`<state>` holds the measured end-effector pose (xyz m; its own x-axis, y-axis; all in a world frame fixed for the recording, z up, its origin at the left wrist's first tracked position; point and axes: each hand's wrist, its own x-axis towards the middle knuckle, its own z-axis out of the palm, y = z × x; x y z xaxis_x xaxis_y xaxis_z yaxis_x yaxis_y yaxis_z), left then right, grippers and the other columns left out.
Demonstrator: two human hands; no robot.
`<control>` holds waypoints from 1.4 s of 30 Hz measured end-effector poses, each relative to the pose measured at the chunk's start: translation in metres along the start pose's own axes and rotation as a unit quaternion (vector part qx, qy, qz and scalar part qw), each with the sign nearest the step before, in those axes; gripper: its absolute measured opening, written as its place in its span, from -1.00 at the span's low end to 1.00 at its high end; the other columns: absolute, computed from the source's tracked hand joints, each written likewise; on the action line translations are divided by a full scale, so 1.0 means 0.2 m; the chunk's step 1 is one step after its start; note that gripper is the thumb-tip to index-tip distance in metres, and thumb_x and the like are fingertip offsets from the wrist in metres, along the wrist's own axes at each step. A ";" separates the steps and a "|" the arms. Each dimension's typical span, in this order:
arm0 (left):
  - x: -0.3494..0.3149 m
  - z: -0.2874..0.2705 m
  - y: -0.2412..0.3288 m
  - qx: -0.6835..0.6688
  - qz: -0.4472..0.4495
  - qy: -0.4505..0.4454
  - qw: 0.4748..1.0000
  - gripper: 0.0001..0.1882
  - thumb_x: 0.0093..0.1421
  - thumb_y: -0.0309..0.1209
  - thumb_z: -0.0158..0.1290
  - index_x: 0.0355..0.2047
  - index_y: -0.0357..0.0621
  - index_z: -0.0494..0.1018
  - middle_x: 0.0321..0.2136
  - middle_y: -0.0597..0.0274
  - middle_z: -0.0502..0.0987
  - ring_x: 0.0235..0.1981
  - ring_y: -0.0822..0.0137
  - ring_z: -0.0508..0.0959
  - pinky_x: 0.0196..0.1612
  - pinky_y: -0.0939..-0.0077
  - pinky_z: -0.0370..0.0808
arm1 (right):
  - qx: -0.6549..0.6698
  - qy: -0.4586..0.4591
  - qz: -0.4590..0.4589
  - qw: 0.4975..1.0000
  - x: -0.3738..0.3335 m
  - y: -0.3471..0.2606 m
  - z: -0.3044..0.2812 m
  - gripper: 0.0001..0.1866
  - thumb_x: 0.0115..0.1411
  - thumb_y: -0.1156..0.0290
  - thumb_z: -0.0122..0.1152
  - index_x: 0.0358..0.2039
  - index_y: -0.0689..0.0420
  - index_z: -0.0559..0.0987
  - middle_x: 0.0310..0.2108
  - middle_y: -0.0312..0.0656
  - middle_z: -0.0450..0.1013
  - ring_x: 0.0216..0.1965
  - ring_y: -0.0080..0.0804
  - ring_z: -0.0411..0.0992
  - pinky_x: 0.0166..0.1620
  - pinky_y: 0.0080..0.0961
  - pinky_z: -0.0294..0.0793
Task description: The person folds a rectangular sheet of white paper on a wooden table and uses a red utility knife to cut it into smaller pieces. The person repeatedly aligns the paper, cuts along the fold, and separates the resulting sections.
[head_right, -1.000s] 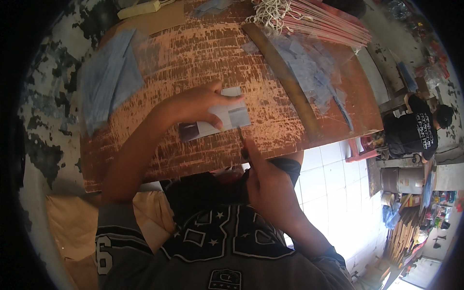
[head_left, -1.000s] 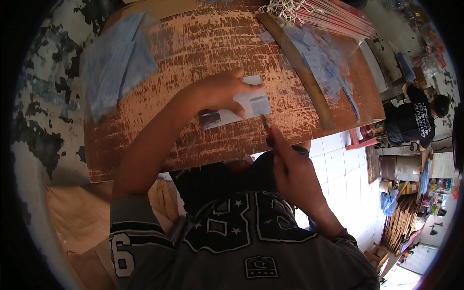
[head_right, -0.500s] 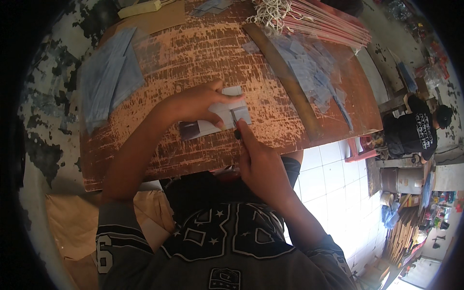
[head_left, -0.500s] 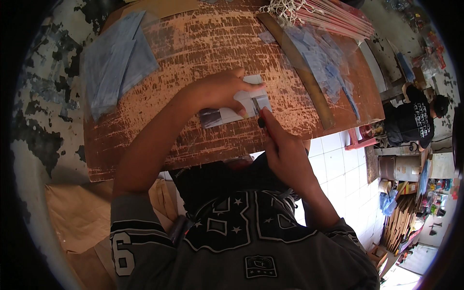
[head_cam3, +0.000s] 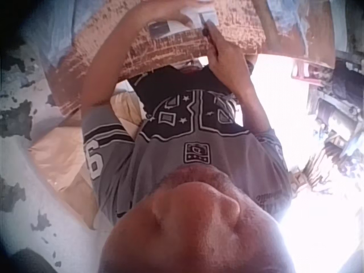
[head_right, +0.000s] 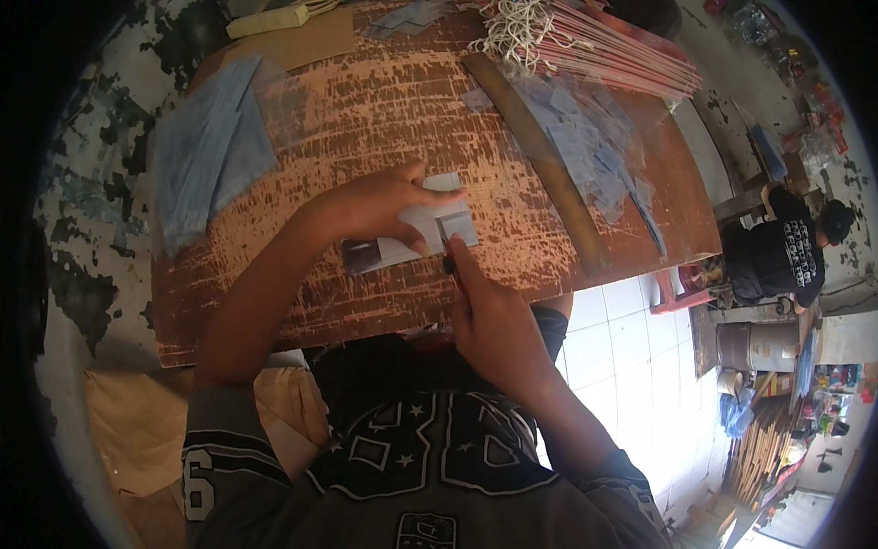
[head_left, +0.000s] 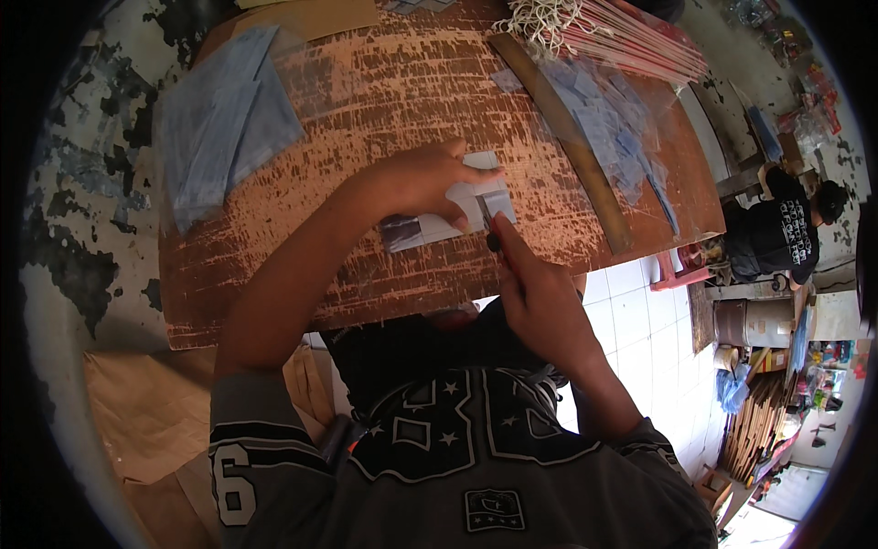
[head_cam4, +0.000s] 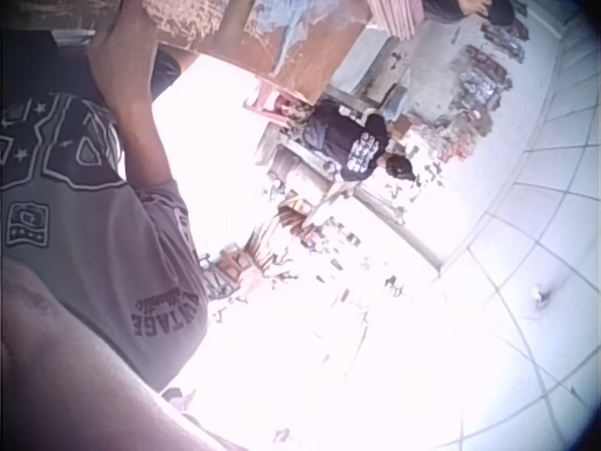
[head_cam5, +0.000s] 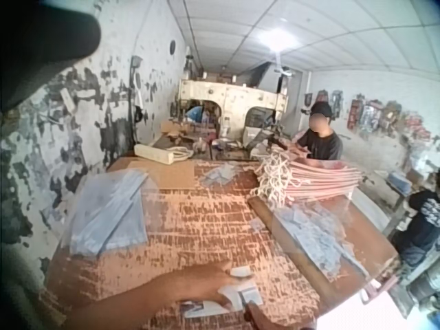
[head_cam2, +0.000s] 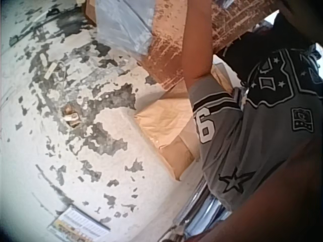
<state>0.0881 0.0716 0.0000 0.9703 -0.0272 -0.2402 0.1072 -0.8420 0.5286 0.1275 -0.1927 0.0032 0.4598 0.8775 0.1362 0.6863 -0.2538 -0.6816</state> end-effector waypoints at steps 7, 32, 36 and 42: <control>0.01 0.03 -0.03 0.008 0.011 0.013 1.000 0.05 -0.02 -0.16 0.54 0.51 0.51 0.34 0.05 0.09 0.42 0.08 0.13 0.55 0.13 0.25 0.51 | -0.047 -0.030 0.043 0.998 -0.06 -0.03 -0.01 -0.33 0.39 0.54 0.09 0.50 0.19 0.26 -0.29 0.30 0.63 -0.26 0.30 0.64 -0.13 0.15 0.59; 0.01 0.00 -0.02 -0.012 0.010 -0.009 1.000 0.03 0.00 -0.18 0.50 0.52 0.47 0.34 0.00 0.09 0.39 0.05 0.08 0.51 0.15 0.22 0.47 | -0.043 -0.045 -0.068 0.996 0.09 0.43 -0.58 -0.65 0.32 0.62 0.31 0.11 0.18 0.66 -0.11 -0.02 0.69 -0.11 -0.16 0.70 -0.01 -0.27 0.67; 0.00 -0.01 -0.01 -0.019 0.002 -0.017 1.000 0.04 -0.02 -0.15 0.50 0.51 0.47 0.35 0.02 0.10 0.39 0.05 0.08 0.52 0.14 0.22 0.48 | -0.028 -0.085 -0.108 0.990 0.30 0.47 -0.58 -0.60 0.26 0.74 0.28 0.10 0.21 0.68 -0.03 -0.05 0.66 -0.04 -0.17 0.65 0.02 -0.33 0.63; 0.00 -0.01 -0.01 -0.018 -0.003 -0.017 1.000 0.05 -0.05 -0.16 0.51 0.50 0.49 0.36 0.00 0.11 0.38 0.01 0.10 0.51 0.10 0.24 0.48 | -0.068 -0.111 -0.170 0.977 0.45 0.50 -0.56 -0.62 0.25 0.73 0.29 0.07 0.19 0.71 -0.07 -0.07 0.67 -0.08 -0.17 0.65 -0.02 -0.31 0.62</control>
<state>0.0885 0.0752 0.0005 0.9617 -0.0416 -0.2709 0.1211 -0.8223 0.5561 0.3001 -0.1848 0.0272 0.0686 0.9833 0.1687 0.8540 0.0295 -0.5194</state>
